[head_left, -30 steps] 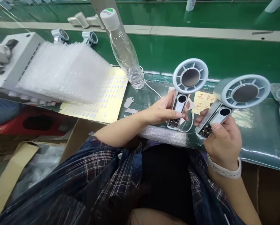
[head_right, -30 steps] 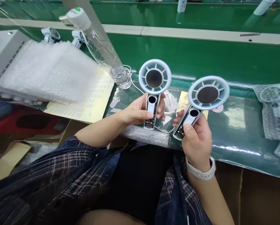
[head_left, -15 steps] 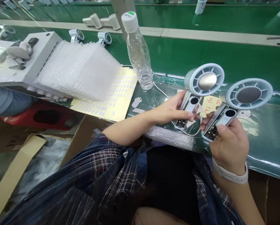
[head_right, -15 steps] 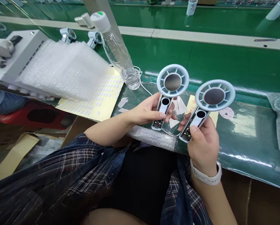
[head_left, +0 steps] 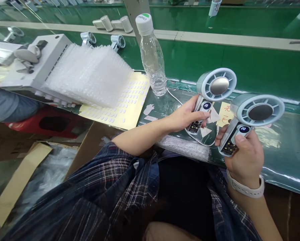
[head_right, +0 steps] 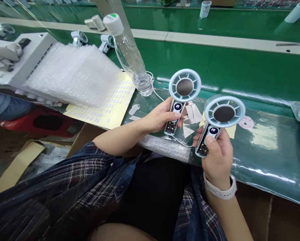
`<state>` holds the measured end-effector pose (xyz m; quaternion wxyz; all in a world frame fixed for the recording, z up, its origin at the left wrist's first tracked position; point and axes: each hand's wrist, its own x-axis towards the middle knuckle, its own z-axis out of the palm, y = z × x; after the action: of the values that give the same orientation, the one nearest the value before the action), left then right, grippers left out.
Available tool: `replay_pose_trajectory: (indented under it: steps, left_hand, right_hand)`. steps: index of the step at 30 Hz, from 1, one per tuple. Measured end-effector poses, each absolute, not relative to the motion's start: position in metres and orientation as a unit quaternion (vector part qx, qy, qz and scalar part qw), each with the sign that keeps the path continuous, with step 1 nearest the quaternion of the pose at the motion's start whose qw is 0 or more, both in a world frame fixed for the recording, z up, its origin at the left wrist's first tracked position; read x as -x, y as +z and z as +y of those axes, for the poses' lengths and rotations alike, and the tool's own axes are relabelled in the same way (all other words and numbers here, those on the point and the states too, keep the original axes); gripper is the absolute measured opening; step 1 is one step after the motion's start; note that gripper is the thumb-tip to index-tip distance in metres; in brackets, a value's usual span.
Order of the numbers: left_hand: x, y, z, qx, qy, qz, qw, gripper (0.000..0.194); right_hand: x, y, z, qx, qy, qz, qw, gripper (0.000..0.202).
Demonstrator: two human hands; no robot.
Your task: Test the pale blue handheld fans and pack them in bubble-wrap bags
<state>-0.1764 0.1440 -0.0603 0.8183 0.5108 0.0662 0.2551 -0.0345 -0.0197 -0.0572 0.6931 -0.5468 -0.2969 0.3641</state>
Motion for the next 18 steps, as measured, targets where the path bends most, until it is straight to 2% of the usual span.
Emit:
replay_pose_trajectory:
  steps: [5, 10, 18]
  left_hand:
    - [0.1801, -0.0582, 0.1492, -0.538, 0.219, 0.012, 0.814, 0.063]
    - [0.1772, -0.0658, 0.1535, -0.558, 0.237, 0.027, 0.795, 0.057]
    - [0.176, -0.0655, 0.148, -0.546, 0.213, 0.029, 0.81, 0.064]
  right_hand:
    - [0.0342, -0.0561, -0.02, 0.545, 0.383, -0.301, 0.683, 0.03]
    - [0.0347, -0.0576, -0.0157, 0.549, 0.364, -0.28, 0.699, 0.027]
    - [0.0338, -0.0536, -0.017, 0.534, 0.379, -0.271, 0.705, 0.033]
